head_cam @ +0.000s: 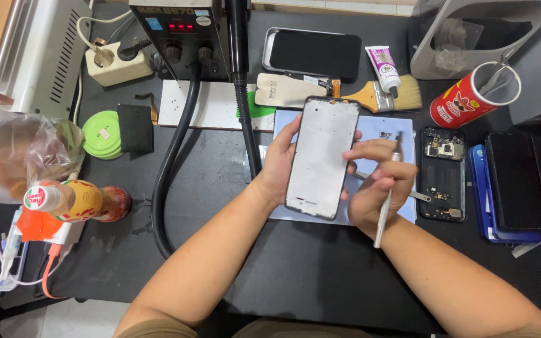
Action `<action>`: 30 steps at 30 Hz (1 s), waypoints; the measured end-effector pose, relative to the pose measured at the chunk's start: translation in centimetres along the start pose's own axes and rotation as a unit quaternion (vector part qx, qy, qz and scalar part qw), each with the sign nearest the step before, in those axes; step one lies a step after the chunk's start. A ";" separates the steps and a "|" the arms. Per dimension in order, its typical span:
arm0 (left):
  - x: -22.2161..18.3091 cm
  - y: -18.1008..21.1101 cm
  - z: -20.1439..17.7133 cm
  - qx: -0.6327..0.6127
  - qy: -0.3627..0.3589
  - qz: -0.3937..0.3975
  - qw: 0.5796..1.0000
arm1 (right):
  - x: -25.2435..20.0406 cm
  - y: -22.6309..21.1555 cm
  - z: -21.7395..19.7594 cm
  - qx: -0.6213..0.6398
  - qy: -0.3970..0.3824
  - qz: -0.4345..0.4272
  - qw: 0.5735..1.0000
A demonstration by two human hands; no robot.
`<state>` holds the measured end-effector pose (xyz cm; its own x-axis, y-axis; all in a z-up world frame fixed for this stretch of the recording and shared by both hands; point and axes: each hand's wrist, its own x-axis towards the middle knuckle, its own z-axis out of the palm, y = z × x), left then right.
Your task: The person disassembles a smartphone, removes the battery, and uses a metal tool to scrape adhesive residue from the phone's frame. The person then places the phone face down on the workbench.
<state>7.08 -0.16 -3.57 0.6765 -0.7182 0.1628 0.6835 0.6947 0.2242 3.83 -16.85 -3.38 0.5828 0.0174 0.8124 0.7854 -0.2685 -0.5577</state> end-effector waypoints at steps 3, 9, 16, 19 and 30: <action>-0.2 0.2 0.4 -0.021 0.005 -0.027 0.999 | -0.5 0.3 0.4 0.005 0.029 -0.015 0.999; -0.3 0.2 0.5 -0.018 0.027 -0.038 0.999 | -0.5 0.3 0.3 -0.022 0.010 -0.046 0.999; -0.5 0.3 0.7 -0.036 0.005 -0.052 0.998 | -1.1 0.9 0.3 -0.012 0.005 -0.090 0.996; -0.8 0.4 0.9 -0.046 0.020 -0.065 0.997 | -1.4 0.9 0.1 -0.031 0.000 -0.104 0.994; -0.9 0.4 1.1 -0.037 0.031 -0.060 0.997 | -1.6 0.9 -0.1 -0.032 -0.018 -0.107 0.994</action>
